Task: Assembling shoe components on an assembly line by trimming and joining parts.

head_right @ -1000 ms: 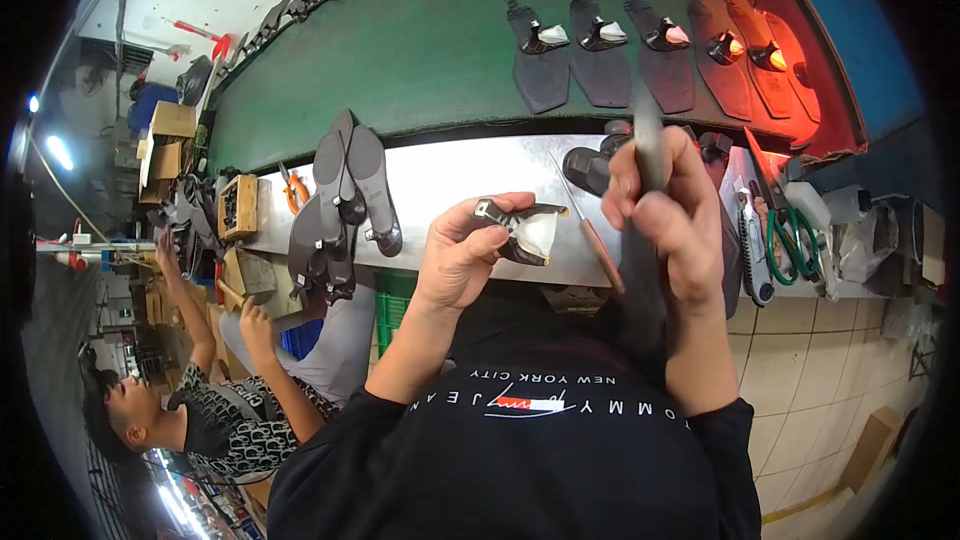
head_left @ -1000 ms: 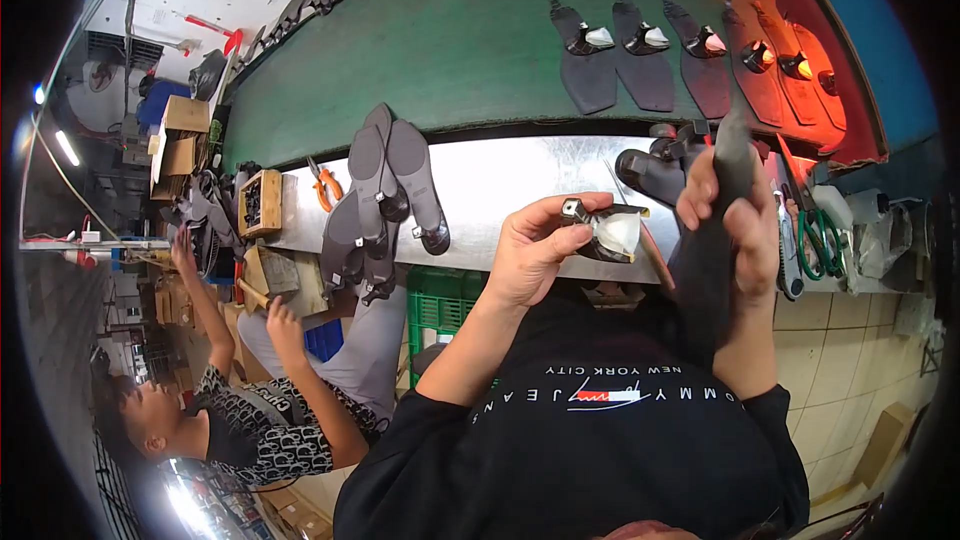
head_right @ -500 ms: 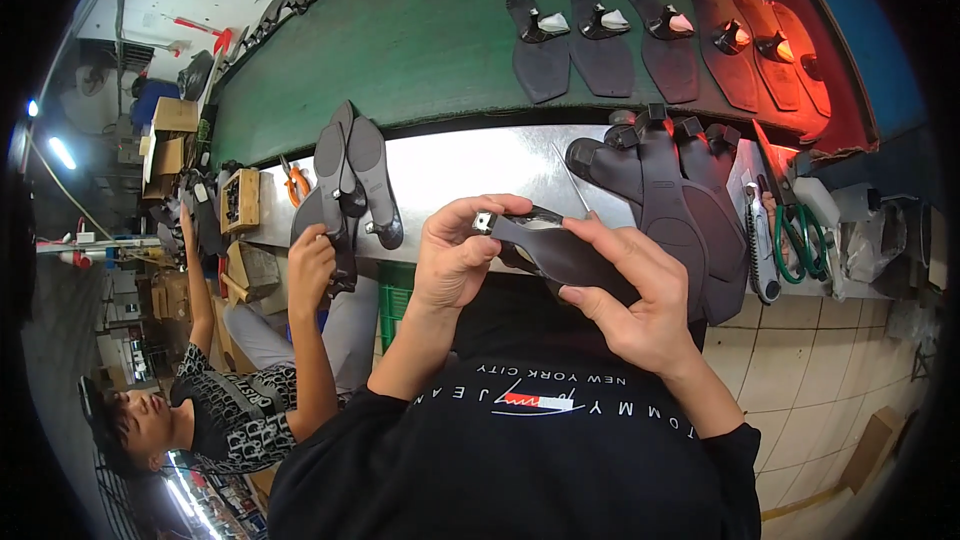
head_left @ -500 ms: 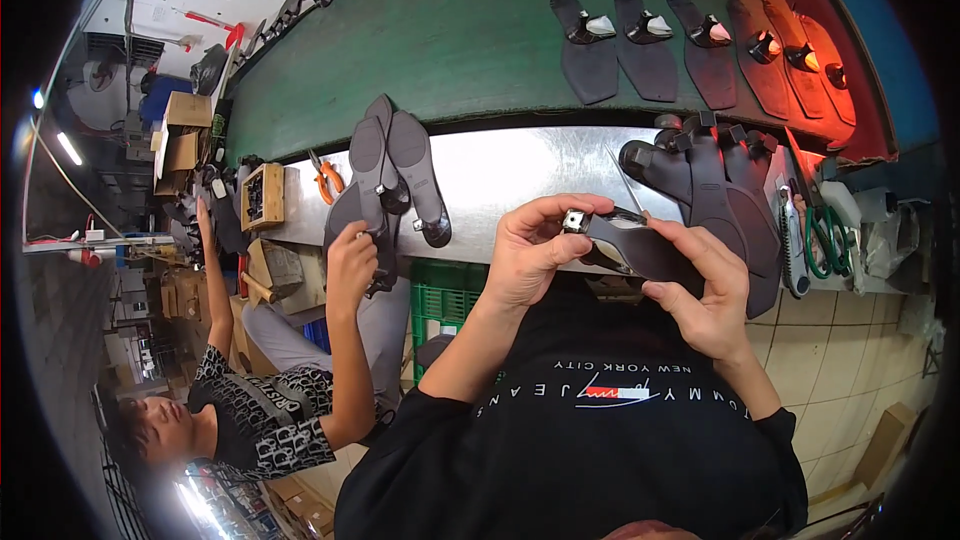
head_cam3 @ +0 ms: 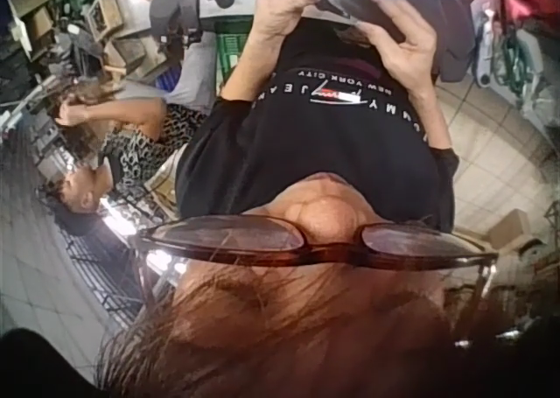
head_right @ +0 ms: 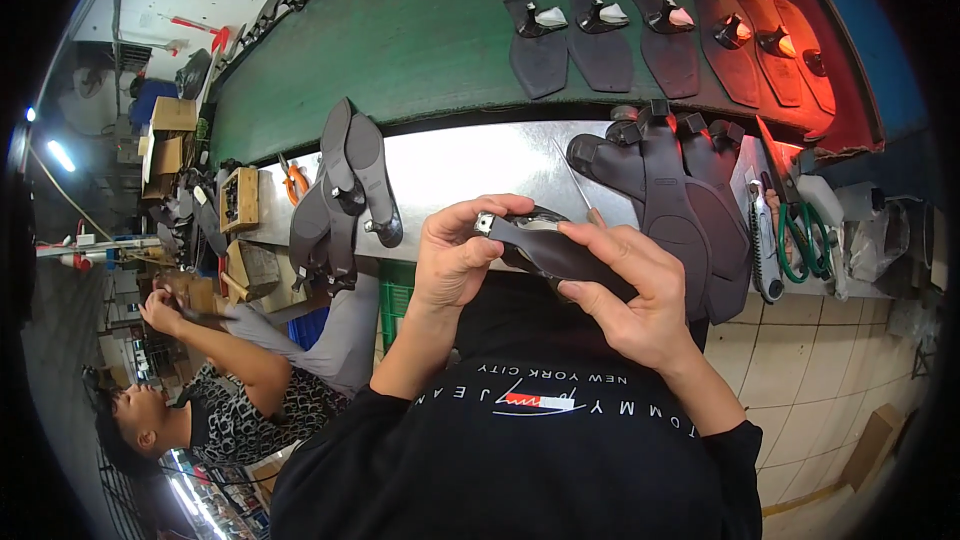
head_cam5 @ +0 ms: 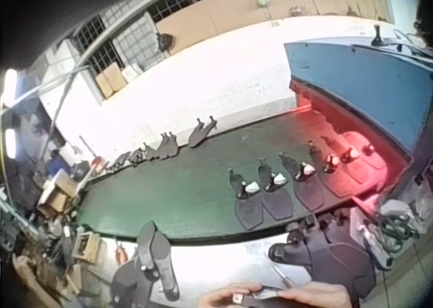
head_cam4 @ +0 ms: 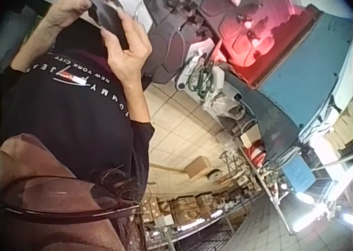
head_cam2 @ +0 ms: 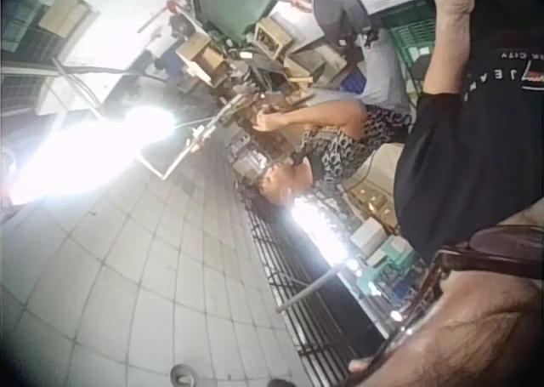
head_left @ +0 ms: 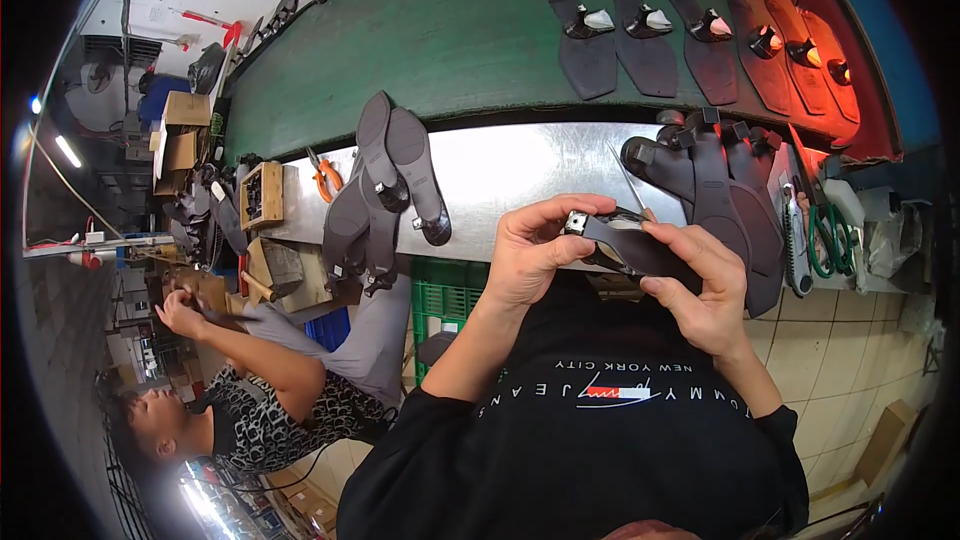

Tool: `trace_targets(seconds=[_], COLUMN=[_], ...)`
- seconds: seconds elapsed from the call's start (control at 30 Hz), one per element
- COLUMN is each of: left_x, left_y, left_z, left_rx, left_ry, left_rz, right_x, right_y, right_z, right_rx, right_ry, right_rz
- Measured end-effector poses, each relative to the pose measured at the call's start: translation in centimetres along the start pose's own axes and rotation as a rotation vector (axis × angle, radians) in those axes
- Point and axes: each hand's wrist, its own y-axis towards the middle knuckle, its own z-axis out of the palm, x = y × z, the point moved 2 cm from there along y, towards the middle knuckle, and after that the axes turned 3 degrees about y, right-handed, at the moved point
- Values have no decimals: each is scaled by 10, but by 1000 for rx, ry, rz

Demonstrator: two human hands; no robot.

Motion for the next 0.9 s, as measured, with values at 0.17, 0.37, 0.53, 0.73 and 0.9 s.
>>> trace_targets(seconds=[0.17, 0.37, 0.53, 0.73, 0.9], left_x=[1, 0, 0, -4, -3], left_y=[0, -3, -2, -3, -2], left_z=[-3, -3, -1, -2, -3], left_rx=[-5, -17, 16, 56, 100], left_ry=[16, 106, 188, 315, 351], left_rz=[-15, -11, 90, 85, 87], right_x=[0, 1, 6, 11, 16], right_y=[1, 3, 5, 7, 7], right_z=[0, 0, 0, -2, 0], right_rx=[1, -17, 18, 41, 38], right_ry=[-1, -60, -120, -237, -336], right_rz=[29, -20, -12, -93, -149])
